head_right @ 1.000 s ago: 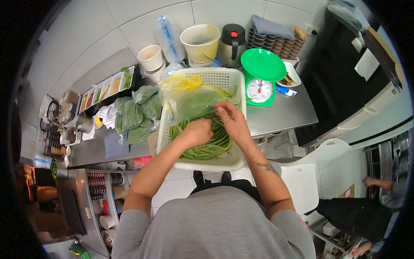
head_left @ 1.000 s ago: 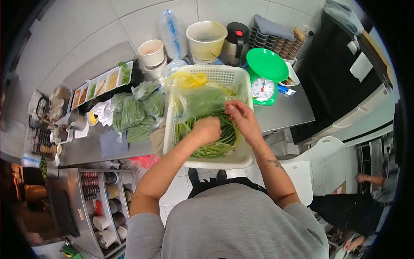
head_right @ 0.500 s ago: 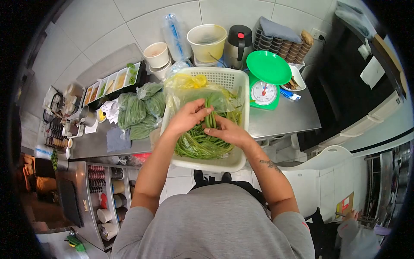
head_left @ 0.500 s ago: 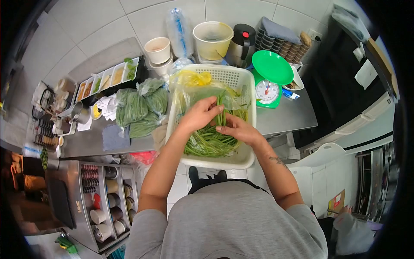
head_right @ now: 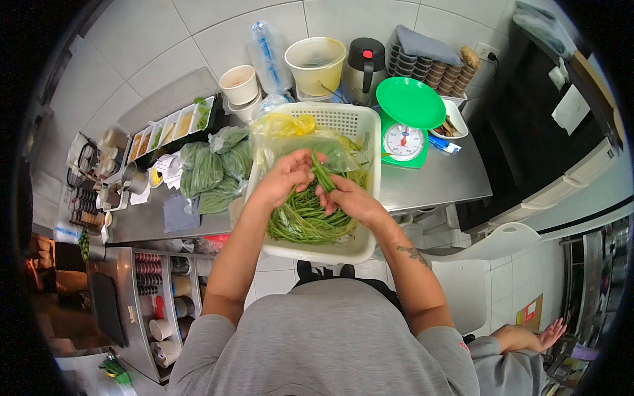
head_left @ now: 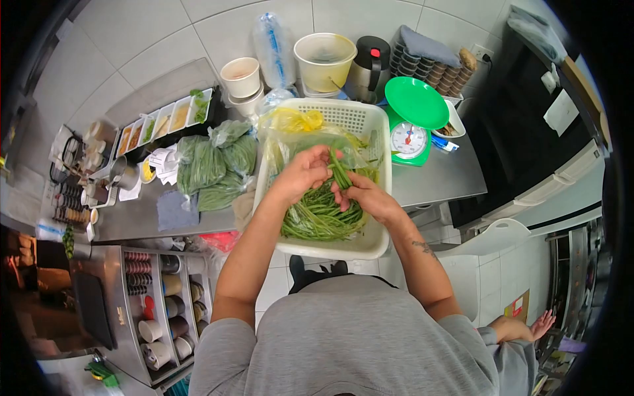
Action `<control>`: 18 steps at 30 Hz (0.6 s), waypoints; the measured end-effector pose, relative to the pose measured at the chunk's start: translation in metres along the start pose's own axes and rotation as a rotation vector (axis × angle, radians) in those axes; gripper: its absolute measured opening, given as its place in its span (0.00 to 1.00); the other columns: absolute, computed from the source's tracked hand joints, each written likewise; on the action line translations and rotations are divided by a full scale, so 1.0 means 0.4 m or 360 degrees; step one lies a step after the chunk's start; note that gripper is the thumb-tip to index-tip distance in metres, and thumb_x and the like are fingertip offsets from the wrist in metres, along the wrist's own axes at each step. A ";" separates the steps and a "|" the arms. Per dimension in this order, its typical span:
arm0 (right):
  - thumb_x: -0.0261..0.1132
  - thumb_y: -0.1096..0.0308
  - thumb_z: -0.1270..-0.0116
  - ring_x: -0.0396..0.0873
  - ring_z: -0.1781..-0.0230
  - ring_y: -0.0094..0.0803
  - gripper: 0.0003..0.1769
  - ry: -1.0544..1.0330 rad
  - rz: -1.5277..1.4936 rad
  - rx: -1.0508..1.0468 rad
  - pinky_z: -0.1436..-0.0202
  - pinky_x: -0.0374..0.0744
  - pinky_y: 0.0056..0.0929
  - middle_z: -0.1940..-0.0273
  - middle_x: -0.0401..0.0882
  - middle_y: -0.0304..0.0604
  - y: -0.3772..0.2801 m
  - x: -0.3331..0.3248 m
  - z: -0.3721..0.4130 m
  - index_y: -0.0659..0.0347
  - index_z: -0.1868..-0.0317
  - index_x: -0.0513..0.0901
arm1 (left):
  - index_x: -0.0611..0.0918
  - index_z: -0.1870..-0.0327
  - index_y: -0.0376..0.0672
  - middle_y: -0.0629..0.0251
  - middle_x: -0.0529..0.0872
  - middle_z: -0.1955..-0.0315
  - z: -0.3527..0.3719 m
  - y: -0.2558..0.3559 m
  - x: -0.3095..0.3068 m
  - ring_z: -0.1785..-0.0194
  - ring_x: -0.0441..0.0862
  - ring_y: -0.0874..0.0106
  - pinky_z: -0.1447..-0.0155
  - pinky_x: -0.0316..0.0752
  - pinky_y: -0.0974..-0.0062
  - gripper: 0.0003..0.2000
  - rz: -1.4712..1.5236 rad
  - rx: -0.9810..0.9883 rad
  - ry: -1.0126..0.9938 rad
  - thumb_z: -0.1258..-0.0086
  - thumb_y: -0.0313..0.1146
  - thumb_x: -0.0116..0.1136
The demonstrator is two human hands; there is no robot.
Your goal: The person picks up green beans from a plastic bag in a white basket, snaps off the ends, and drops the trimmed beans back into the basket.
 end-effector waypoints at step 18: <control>0.52 0.61 0.26 0.69 0.72 0.20 0.13 0.0161 0.0078 -0.0061 0.69 0.69 0.19 0.70 0.71 0.34 -0.006 0.001 0.001 0.63 0.51 0.73 | 0.73 0.42 0.36 0.70 0.78 0.66 -0.017 -0.023 0.024 0.70 0.71 0.82 0.68 0.65 0.86 0.17 0.0097 0.0111 0.0157 0.31 0.26 0.52</control>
Point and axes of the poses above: each hand's wrist, its own z-axis away from the middle knuckle, its own x-axis out of the palm, y = z × x, the point moved 3 cm from there along -z, towards the middle knuckle
